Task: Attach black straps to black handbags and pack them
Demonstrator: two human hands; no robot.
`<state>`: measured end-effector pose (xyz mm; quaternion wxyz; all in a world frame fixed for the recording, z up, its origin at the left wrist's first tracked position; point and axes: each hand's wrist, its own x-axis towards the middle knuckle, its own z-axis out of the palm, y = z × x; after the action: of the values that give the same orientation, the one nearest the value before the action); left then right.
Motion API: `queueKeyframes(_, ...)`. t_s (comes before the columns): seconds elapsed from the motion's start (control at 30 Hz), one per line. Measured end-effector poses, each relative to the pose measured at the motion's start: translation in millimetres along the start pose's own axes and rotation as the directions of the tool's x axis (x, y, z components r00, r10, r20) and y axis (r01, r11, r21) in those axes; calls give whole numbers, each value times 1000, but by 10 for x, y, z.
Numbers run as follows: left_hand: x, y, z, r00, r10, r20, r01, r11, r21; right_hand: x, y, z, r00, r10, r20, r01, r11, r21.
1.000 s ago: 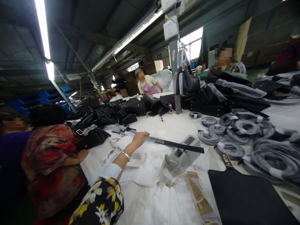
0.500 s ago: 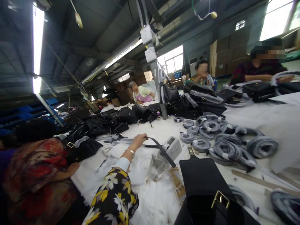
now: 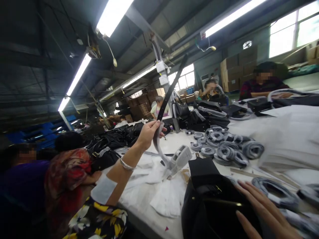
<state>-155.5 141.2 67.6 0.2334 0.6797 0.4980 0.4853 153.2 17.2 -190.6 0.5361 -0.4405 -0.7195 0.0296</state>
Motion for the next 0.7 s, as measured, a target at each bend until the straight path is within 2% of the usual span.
queueKeyframes(0.07, -279, 233, 204, 994, -98, 41, 106, 946, -306, 266, -369, -137, 998, -14, 56, 8, 994, 108)
queueKeyframes(0.13, -549, 435, 402, 982, -176, 70, 187, 843, -505, 544, -747, -160, 984, 10, 176, -57, 962, 268)
queueKeyframes(0.2, -787, 607, 560, 973, -218, 72, 216, 759, -614, 768, -1050, -71, 963, 25, 268, -147, 883, 446)
queueKeyframes(0.3, -1042, 781, 658, 973, -226, 52, 197, 685, -702, 901, -1318, 115, 916, -50, 398, -253, 699, 669)
queueKeyframes(0.4, -1155, 804, 549, 979, -203, 2, 143, 683, -716, 799, -1430, 144, 816, -116, 566, -452, 480, 751)
queueKeyframes(0.53, -1163, 619, 161, 971, -221, -93, 96, 715, -692, 517, -1413, -127, 679, -93, 729, -712, 161, 684)
queueKeyframes(0.6, -1173, 477, -40, 950, -269, -156, 83, 701, -708, 390, -1345, -307, 592, -74, 802, -797, 93, 597)
queueKeyframes(0.7, -1255, 247, -211, 910, -360, -205, 96, 664, -741, 240, -1215, -522, 464, -35, 885, -880, 98, 465)
